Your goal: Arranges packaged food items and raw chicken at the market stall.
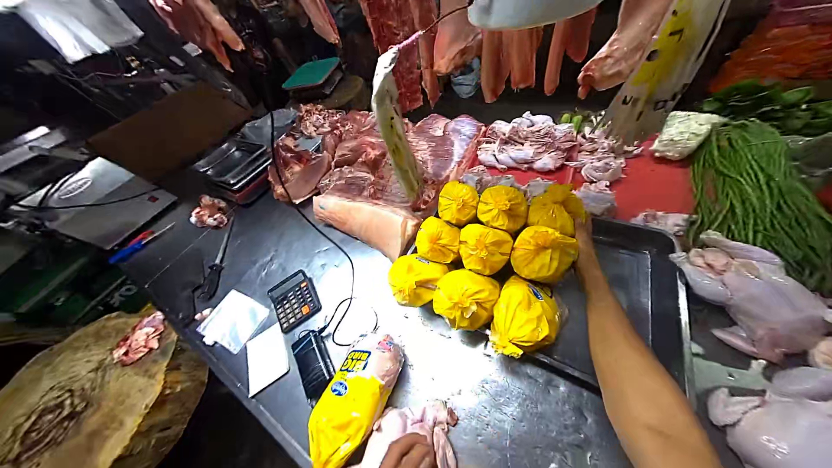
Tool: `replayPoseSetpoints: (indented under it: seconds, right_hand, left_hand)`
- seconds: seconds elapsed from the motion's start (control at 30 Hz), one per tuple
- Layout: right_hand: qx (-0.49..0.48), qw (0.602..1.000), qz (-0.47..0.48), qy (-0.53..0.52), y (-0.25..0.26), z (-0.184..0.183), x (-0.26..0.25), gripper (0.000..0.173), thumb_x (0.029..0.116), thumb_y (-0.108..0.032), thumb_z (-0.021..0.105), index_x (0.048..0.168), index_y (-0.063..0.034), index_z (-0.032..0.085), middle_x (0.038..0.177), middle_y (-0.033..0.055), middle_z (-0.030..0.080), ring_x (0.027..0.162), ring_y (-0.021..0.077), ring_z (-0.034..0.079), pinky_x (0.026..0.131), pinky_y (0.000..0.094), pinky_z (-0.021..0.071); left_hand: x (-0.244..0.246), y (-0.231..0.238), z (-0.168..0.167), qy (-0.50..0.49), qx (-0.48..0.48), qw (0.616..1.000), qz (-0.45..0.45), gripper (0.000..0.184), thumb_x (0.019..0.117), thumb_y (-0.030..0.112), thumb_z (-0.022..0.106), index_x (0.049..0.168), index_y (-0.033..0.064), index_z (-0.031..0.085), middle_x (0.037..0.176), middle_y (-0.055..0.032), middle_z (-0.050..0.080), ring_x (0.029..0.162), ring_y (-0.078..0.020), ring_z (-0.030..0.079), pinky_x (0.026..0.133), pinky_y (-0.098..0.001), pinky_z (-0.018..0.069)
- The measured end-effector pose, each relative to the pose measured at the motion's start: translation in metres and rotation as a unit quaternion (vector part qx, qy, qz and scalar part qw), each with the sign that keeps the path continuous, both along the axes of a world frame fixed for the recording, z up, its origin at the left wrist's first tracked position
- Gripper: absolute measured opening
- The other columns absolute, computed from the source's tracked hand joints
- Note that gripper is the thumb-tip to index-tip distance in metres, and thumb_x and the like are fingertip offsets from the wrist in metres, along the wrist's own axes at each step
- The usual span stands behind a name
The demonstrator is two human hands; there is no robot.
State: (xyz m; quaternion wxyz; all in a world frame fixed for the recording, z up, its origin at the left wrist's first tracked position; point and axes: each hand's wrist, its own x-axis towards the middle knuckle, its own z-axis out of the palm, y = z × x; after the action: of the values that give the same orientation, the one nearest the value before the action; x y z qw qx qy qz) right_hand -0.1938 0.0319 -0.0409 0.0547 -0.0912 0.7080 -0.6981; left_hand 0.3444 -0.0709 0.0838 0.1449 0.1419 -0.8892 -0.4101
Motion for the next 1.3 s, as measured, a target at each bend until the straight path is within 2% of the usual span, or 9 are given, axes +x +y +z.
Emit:
replayPoseSetpoints:
  seconds: [0.13,0.3,0.57,0.77,0.87,0.93,1.0,1.1,1.3]
  right_hand:
    - [0.079,0.995,0.012,-0.053,0.015,0.008,-0.003,0.068,0.1094,-0.047,0.037,0.164,-0.0117,0.019,0.163,0.0196,0.034,0.148,0.0301,0.040,0.119,0.0513,0.0368]
    - [-0.034,0.992,0.022,-0.120,0.025,0.026,0.022,0.057,0.1074,-0.053,0.038,0.151,-0.0163,0.044,0.139,0.0071,0.060,0.125,0.0209,0.061,0.102,0.0473,0.0532]
    - [0.008,0.990,-0.092,-0.103,0.048,0.134,0.147,0.063,0.1044,-0.044,0.048,0.160,-0.0207,0.030,0.158,0.0090,0.040,0.137,0.0280,0.048,0.102,0.0525,0.0493]
    - [0.156,0.977,0.135,-0.051,0.122,0.128,0.349,0.053,0.1003,-0.019,0.058,0.148,-0.0005,0.046,0.146,0.0185,0.054,0.122,0.0249,0.062,0.100,0.0419,0.0549]
    - [0.284,0.954,0.084,-0.039,0.155,0.115,0.458,0.038,0.0964,-0.014,0.063,0.132,-0.0008,0.064,0.135,0.0219,0.059,0.110,0.0286,0.065,0.088,0.0440,0.0577]
    - [0.329,0.943,0.005,-0.047,0.168,0.112,0.520,0.027,0.0923,-0.011,0.064,0.117,-0.0034,0.074,0.107,0.0162,0.066,0.085,0.0226,0.066,0.072,0.0394,0.0587]
    - [0.350,0.922,0.028,-0.162,0.173,0.119,0.557,0.030,0.0990,-0.021,0.059,0.122,-0.0060,0.071,0.091,0.0136,0.070,0.075,0.0234,0.067,0.071,0.0444,0.0573]
    - [0.347,0.886,0.067,-0.299,0.169,0.106,0.571,0.055,0.1047,-0.041,0.053,0.150,-0.0102,0.050,0.140,0.0227,0.057,0.122,0.0359,0.062,0.103,0.0559,0.0507]
    - [0.283,0.937,-0.072,-0.190,0.159,0.063,0.550,0.042,0.0985,-0.027,0.063,0.135,-0.0055,0.062,0.135,0.0211,0.057,0.121,0.0304,0.060,0.102,0.0435,0.0525]
  left_hand:
    - [0.038,-0.003,0.001,0.005,-0.028,0.998,0.062,0.029,0.0965,0.013,0.066,0.119,-0.0054,0.069,0.123,-0.0228,0.066,0.108,-0.0229,0.069,0.091,-0.0359,0.0601]
    - [0.103,-0.004,0.008,0.024,-0.046,0.986,0.156,0.028,0.0988,0.018,0.064,0.121,0.0016,0.069,0.125,-0.0145,0.067,0.107,-0.0167,0.070,0.088,-0.0318,0.0625]
    - [0.172,0.000,-0.003,0.014,-0.029,0.973,0.228,0.027,0.0977,0.016,0.063,0.118,-0.0011,0.070,0.123,-0.0140,0.067,0.103,-0.0127,0.070,0.086,-0.0260,0.0613]
    - [0.135,0.002,-0.017,0.068,0.020,0.994,0.081,0.025,0.0987,0.016,0.063,0.116,0.0001,0.070,0.120,-0.0129,0.069,0.102,-0.0131,0.070,0.085,-0.0276,0.0622]
    - [0.117,0.001,-0.028,0.088,0.036,0.995,-0.020,0.025,0.0990,0.018,0.064,0.116,0.0012,0.071,0.119,-0.0132,0.069,0.102,-0.0131,0.070,0.086,-0.0274,0.0618]
    - [0.100,-0.003,-0.033,0.089,0.045,0.991,-0.092,0.026,0.0980,0.016,0.064,0.116,-0.0015,0.070,0.117,-0.0156,0.069,0.101,-0.0134,0.070,0.085,-0.0269,0.0610]
    - [0.078,-0.004,-0.033,0.080,0.053,0.980,-0.174,0.026,0.0971,0.014,0.064,0.115,-0.0032,0.070,0.116,-0.0176,0.070,0.102,-0.0152,0.070,0.086,-0.0280,0.0607]
    - [0.038,0.006,-0.037,0.043,0.022,0.952,-0.301,0.032,0.0953,0.022,0.065,0.118,0.0007,0.072,0.122,-0.0175,0.069,0.112,-0.0251,0.068,0.095,-0.0412,0.0580]
    - [-0.017,0.043,-0.059,-0.109,-0.215,0.878,-0.414,0.061,0.0835,0.041,0.080,0.139,0.0202,0.065,0.139,-0.0223,0.061,0.119,-0.0491,0.060,0.089,-0.0669,0.0502]
